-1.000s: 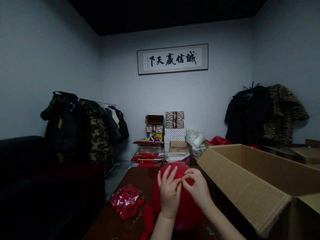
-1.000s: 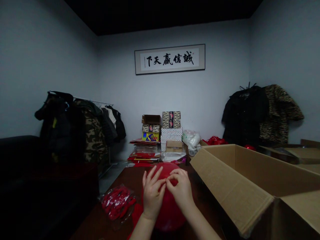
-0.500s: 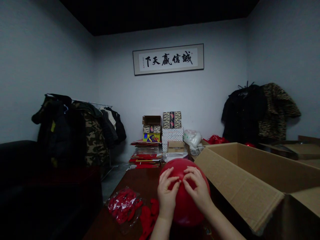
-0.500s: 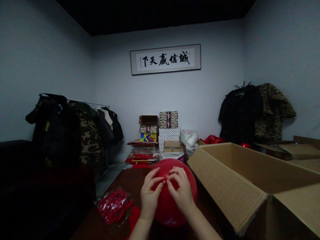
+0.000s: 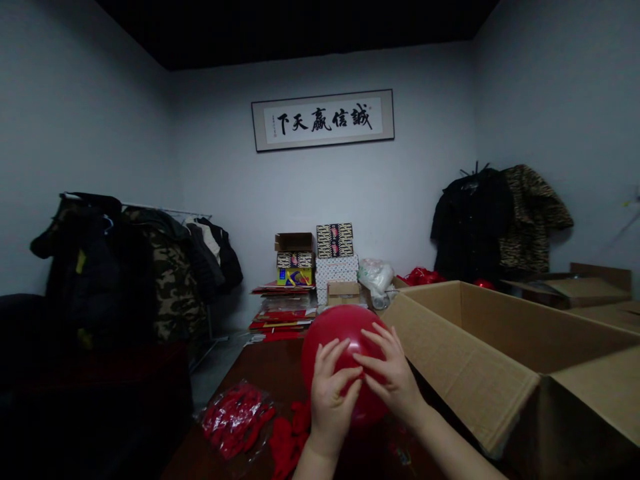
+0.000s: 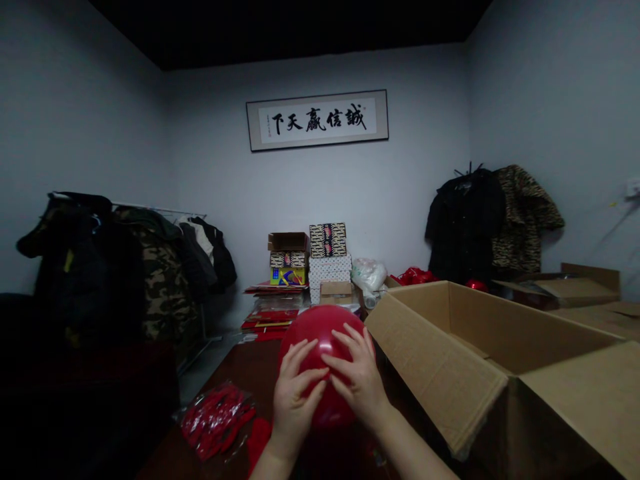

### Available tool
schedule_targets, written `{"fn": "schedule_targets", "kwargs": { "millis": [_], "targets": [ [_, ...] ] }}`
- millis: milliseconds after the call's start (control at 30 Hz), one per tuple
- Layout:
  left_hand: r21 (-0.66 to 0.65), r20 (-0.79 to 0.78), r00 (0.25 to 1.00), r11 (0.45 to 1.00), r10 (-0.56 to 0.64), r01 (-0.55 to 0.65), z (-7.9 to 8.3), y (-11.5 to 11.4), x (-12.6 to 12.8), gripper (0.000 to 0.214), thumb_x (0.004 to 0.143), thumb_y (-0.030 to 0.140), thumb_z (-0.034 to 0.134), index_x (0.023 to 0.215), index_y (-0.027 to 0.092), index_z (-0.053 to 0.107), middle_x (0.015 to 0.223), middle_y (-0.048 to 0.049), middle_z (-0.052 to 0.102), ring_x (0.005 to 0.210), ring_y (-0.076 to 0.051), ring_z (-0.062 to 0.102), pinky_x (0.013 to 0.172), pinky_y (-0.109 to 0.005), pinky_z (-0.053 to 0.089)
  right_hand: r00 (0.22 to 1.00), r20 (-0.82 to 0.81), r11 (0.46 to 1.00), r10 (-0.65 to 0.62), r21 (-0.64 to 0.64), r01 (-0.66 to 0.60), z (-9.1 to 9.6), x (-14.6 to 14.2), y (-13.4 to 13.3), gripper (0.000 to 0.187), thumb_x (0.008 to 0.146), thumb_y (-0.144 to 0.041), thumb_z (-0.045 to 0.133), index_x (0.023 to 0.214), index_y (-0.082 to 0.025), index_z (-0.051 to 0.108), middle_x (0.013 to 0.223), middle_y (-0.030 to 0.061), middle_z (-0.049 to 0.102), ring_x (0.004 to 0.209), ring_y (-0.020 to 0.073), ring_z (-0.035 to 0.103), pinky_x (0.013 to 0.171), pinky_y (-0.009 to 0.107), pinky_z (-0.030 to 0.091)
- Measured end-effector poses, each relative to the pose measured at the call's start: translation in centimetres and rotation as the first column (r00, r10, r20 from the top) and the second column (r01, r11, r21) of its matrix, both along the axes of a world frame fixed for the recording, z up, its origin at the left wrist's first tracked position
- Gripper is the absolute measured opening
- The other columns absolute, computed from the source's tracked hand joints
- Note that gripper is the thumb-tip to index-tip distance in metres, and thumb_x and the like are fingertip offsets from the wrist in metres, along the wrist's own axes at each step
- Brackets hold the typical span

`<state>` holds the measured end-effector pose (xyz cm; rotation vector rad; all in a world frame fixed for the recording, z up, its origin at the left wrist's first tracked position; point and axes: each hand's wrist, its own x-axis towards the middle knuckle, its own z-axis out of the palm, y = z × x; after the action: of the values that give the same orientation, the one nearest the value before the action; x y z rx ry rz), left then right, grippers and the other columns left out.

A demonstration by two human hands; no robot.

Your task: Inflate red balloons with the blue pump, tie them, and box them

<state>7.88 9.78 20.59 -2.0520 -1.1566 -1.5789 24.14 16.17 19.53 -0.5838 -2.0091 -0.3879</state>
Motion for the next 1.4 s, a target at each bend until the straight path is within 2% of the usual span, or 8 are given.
{"fn": "schedule_targets", "kwargs": {
  "millis": [233, 433, 600, 833, 1033, 1200, 1300, 1400],
  "targets": [
    [0.076, -0.052, 0.999, 0.997, 0.01, -0.006, 1.8, -0.4, 0.9, 0.022, 0.076, 0.01, 0.058, 0.084, 0.027, 0.069, 0.125, -0.0041, 0.057, 0.123, -0.023, 0.043, 0.105, -0.058, 0.029, 0.997, 0.051, 0.971, -0.052, 0.237, 0.038, 3.5, 1.8, -0.8, 0.036, 0.077, -0.032, 0.06, 0.112, -0.041, 0.055, 0.131, -0.0011, 0.05, 0.129, 0.0232, 0.032, 0.107, 0.061, 0.017],
    [0.169, -0.033, 0.999, 0.985, -0.025, 0.03, 3.7, 0.5, 2.9, 0.02, 0.075, 0.012, 0.06, 0.085, 0.027, 0.068, 0.122, -0.0046, 0.059, 0.12, -0.023, 0.044, 0.104, -0.056, 0.031, 0.989, 0.057, 0.939, -0.14, 0.324, 0.115, 6.3, 4.0, -1.1, 0.031, 0.078, -0.032, 0.059, 0.108, -0.041, 0.058, 0.127, -0.0015, 0.054, 0.127, 0.0218, 0.037, 0.108, 0.06, 0.017],
    [0.196, -0.007, 0.994, 0.975, -0.108, 0.107, 5.4, 2.4, 6.4, 0.015, 0.075, 0.015, 0.061, 0.084, 0.026, 0.068, 0.123, -0.0044, 0.059, 0.121, -0.023, 0.044, 0.104, -0.056, 0.03, 0.98, 0.069, 0.907, -0.186, 0.396, 0.144, 8.6, 7.6, -0.4, 0.032, 0.078, -0.031, 0.061, 0.108, -0.038, 0.059, 0.126, -0.0003, 0.055, 0.125, 0.0226, 0.038, 0.108, 0.06, 0.018],
    [0.188, 0.043, 0.972, 0.957, -0.232, 0.22, 6.8, 6.5, 13.1, 0.013, 0.074, 0.016, 0.062, 0.082, 0.025, 0.067, 0.122, -0.0045, 0.059, 0.121, -0.023, 0.044, 0.104, -0.053, 0.033, 0.927, 0.156, 0.868, -0.341, 0.431, 0.247, 10.9, 13.9, 1.1, 0.027, 0.081, -0.03, 0.058, 0.108, -0.033, 0.059, 0.128, 0.0036, 0.053, 0.127, 0.0226, 0.036, 0.108, 0.058, 0.02],
    [0.147, 0.095, 0.929, 0.928, -0.358, 0.342, 6.3, 9.9, 19.0, 0.013, 0.074, 0.013, 0.06, 0.081, 0.022, 0.066, 0.12, -0.0057, 0.06, 0.119, -0.022, 0.046, 0.102, -0.048, 0.038, 0.859, 0.265, 0.859, -0.438, 0.405, 0.313, 10.8, 19.9, 3.0, 0.03, 0.084, -0.034, 0.053, 0.113, -0.028, 0.056, 0.132, 0.0054, 0.05, 0.132, 0.0226, 0.03, 0.109, 0.057, 0.02],
    [0.088, 0.113, 0.913, 0.92, -0.391, 0.383, 4.7, 12.5, 23.2, 0.014, 0.073, 0.01, 0.058, 0.077, 0.021, 0.066, 0.125, -0.0073, 0.057, 0.122, -0.023, 0.044, 0.104, -0.048, 0.036, 0.758, 0.361, 0.829, -0.543, 0.373, 0.416, 9.8, 23.8, 4.7, 0.045, 0.087, -0.036, 0.045, 0.131, -0.03, 0.038, 0.14, 0.0056, 0.041, 0.133, 0.0234, 0.027, 0.108, 0.06, 0.016],
    [0.049, 0.1, 0.914, 0.92, -0.392, 0.389, 3.4, 13.8, 25.0, 0.014, 0.075, 0.011, 0.056, 0.079, 0.021, 0.066, 0.132, -0.0081, 0.051, 0.126, -0.023, 0.04, 0.105, -0.049, 0.034, 0.714, 0.384, 0.808, -0.586, 0.342, 0.48, 9.0, 25.3, 5.8, 0.055, 0.086, -0.037, 0.045, 0.137, -0.028, 0.026, 0.146, 0.0083, 0.031, 0.136, 0.0254, 0.022, 0.107, 0.062, 0.012],
    [0.022, 0.038, 0.929, 0.93, -0.367, 0.367, 2.2, 15.0, 26.3, 0.015, 0.077, 0.012, 0.054, 0.079, 0.021, 0.066, 0.137, -0.0077, 0.047, 0.131, -0.024, 0.035, 0.105, -0.052, 0.032, 0.698, 0.319, 0.767, -0.641, 0.268, 0.583, 8.3, 26.7, 6.8, 0.074, 0.079, -0.043, 0.054, 0.14, -0.022, 0.018, 0.15, 0.0134, 0.017, 0.138, 0.0295, 0.011, 0.107, 0.063, 0.009]
  ]
}}
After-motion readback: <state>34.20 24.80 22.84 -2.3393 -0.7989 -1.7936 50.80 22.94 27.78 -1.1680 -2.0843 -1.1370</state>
